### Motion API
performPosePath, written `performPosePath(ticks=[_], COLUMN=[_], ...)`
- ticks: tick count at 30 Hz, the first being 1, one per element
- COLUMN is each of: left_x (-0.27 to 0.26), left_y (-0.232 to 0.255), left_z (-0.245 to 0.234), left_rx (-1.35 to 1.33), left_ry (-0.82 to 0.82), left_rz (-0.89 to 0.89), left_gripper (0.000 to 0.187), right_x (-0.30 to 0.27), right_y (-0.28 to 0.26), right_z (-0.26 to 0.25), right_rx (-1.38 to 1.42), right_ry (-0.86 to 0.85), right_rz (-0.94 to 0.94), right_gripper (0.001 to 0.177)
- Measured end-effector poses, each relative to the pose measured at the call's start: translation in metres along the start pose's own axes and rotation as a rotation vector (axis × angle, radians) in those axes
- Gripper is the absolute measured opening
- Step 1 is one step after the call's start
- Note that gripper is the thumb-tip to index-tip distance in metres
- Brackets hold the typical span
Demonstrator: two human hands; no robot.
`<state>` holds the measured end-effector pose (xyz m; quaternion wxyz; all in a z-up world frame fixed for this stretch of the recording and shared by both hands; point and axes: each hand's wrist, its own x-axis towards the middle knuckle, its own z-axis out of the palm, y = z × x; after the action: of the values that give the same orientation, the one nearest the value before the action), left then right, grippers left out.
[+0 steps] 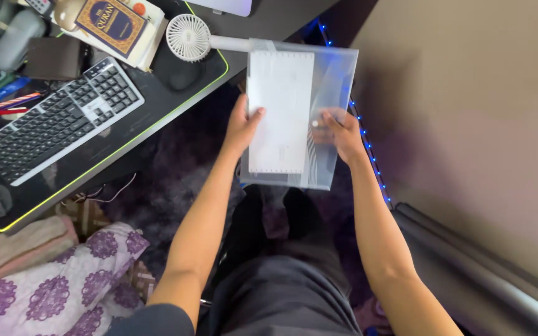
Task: Organize various items on a desk, including folders, a wallet, a phone, and stationery.
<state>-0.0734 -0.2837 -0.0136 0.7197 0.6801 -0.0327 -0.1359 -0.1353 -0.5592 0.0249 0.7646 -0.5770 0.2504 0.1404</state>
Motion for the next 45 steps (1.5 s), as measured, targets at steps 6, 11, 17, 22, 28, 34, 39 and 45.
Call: performPosePath(ticks=[6,11,17,22,28,34,39,45], left_x=[-0.001,0.000,0.045,0.096,0.151,0.130,0.085,0.088], left_y=[-0.128,-0.204,-0.290,-0.388,-0.418,-0.445,-0.367,-0.364], left_z=[0.036,0.070,0.059,0.037,0.019,0.017,0.037,0.042], left_rx=[0.275,0.076,0.009,0.012,-0.090,-0.047,-0.148,0.026], left_ry=[0.099,0.156,0.413,0.473,0.606,0.599,0.531,0.592], left_rz=[-0.273,-0.672,-0.418,-0.333,-0.408,-0.510,-0.651,-0.531], left_gripper=[0.045,0.035,0.031,0.028,0.038,0.035,0.031,0.020], right_x=[0.083,0.134,0.232,0.294,0.362,0.369,0.369,0.402], right_y=[0.088,0.117,0.149,0.168,0.204,0.233,0.231,0.251], right_z=[-0.070,-0.111,-0.127,-0.125,-0.137,-0.134,-0.116,-0.122], right_rx=[-0.212,-0.131,-0.359,-0.509,-0.579,-0.685,-0.615,-0.904], right_ry=[0.149,0.102,-0.087,-0.073,-0.043,-0.007,-0.005,0.122], right_rz=[-0.036,0.196,0.339,0.450,0.163,0.096,-0.100,-0.222], right_gripper=[0.019,0.026,0.041,0.047,0.049,0.038,0.042,0.034])
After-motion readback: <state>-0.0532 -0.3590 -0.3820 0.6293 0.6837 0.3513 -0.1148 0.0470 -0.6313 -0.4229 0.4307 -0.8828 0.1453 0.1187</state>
